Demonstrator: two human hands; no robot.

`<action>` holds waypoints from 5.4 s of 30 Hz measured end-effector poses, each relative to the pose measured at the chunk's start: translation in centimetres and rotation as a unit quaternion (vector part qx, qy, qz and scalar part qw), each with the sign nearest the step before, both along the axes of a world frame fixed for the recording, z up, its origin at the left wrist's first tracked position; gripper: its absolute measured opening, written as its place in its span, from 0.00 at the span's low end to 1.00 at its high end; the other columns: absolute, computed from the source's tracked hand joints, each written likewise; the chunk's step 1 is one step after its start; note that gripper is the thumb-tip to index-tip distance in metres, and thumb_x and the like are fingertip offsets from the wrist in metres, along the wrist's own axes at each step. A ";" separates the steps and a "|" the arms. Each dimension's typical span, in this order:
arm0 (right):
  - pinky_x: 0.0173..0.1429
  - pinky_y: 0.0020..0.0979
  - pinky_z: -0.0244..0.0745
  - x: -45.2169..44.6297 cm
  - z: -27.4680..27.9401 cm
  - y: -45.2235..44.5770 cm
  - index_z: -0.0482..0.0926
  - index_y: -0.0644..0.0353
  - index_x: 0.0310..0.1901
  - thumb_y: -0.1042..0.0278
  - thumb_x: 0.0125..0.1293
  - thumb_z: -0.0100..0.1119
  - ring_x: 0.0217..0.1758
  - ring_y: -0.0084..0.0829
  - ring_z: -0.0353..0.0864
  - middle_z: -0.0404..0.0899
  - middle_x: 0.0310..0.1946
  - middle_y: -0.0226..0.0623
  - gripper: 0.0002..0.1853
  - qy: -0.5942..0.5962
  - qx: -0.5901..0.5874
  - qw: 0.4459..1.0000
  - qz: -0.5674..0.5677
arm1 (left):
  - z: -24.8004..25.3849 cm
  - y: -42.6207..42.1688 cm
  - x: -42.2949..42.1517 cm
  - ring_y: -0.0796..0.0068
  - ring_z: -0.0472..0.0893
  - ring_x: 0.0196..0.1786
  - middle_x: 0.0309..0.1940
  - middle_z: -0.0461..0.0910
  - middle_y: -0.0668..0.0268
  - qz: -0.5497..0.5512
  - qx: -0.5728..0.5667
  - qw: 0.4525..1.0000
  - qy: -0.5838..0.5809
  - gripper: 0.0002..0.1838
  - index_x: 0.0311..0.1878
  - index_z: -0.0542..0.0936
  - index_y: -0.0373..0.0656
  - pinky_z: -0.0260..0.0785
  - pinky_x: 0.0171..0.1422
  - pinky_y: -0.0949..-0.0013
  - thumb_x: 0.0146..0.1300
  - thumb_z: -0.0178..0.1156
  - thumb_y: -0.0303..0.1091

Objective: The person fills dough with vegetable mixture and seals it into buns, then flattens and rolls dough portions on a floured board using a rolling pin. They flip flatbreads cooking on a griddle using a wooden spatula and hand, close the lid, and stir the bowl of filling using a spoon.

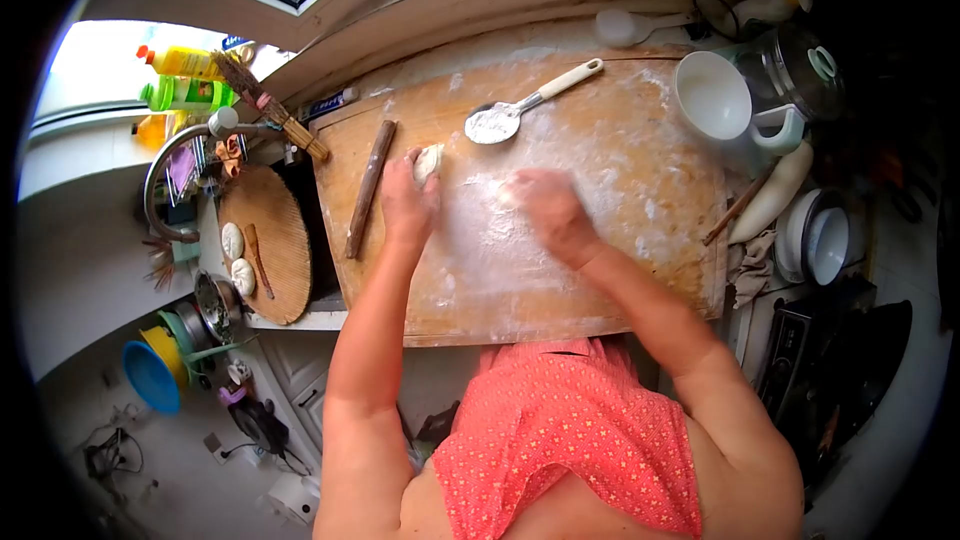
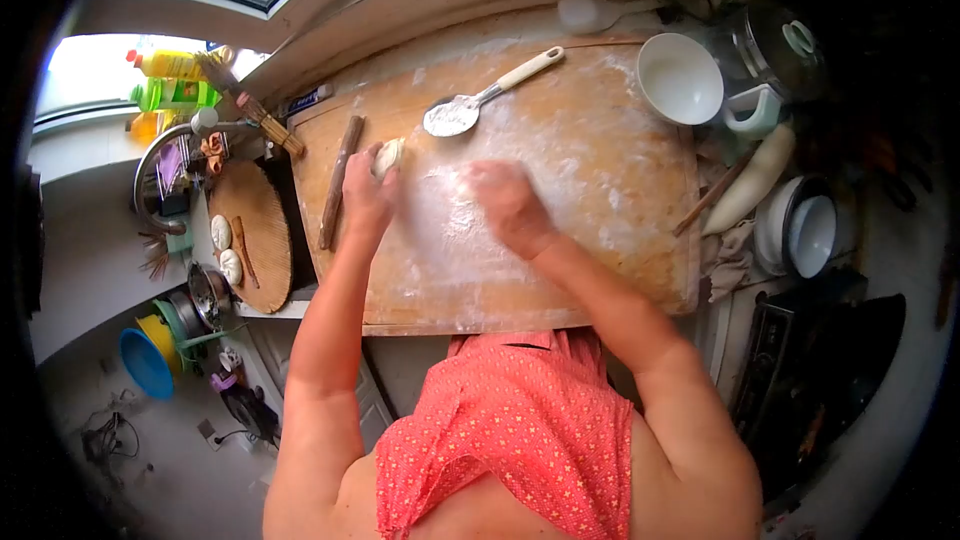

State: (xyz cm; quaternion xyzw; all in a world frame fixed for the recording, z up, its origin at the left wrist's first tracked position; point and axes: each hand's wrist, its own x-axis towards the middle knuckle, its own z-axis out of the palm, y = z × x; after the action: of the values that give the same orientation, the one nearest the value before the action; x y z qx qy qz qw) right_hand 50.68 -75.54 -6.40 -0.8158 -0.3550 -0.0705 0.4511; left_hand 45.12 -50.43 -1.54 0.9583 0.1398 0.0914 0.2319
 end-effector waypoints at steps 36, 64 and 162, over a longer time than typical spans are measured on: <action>0.73 0.44 0.58 -10.8 3.6 0.6 0.67 0.66 0.65 0.79 0.59 0.55 0.69 0.53 0.64 0.67 0.63 0.56 0.29 0.033 -0.212 0.977 -0.013 | 2.3 15.8 -23.3 0.71 0.80 0.42 0.44 0.76 0.63 0.284 -0.605 0.700 -0.252 0.11 0.52 0.73 0.40 0.79 0.41 0.69 0.67 0.56 0.26; 0.51 0.32 0.78 -19.3 10.8 7.9 0.76 0.65 0.57 0.82 0.63 0.54 0.45 0.35 0.83 0.80 0.43 0.45 0.19 0.074 -0.197 0.978 -0.011 | -2.9 46.4 -37.9 0.61 0.81 0.37 0.40 0.75 0.53 0.477 -0.620 0.355 -0.512 0.06 0.45 0.69 0.30 0.85 0.43 0.58 0.67 0.51 0.22; 0.38 0.29 0.74 -3.4 16.7 15.0 0.82 0.63 0.38 0.71 0.63 0.63 0.33 0.32 0.79 0.79 0.34 0.40 0.06 0.120 0.103 0.985 0.067 | 1.4 10.7 -21.8 0.64 0.80 0.47 0.48 0.77 0.57 0.294 -0.666 0.685 -0.013 0.13 0.55 0.70 0.39 0.78 0.50 0.61 0.71 0.52 0.33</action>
State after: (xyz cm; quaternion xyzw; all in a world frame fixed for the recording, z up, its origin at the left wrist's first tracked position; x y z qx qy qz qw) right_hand 47.26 -60.52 10.29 -0.7421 -0.3426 0.0218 0.5757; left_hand 23.27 -39.71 -0.10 0.4601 0.4350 0.0500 0.7724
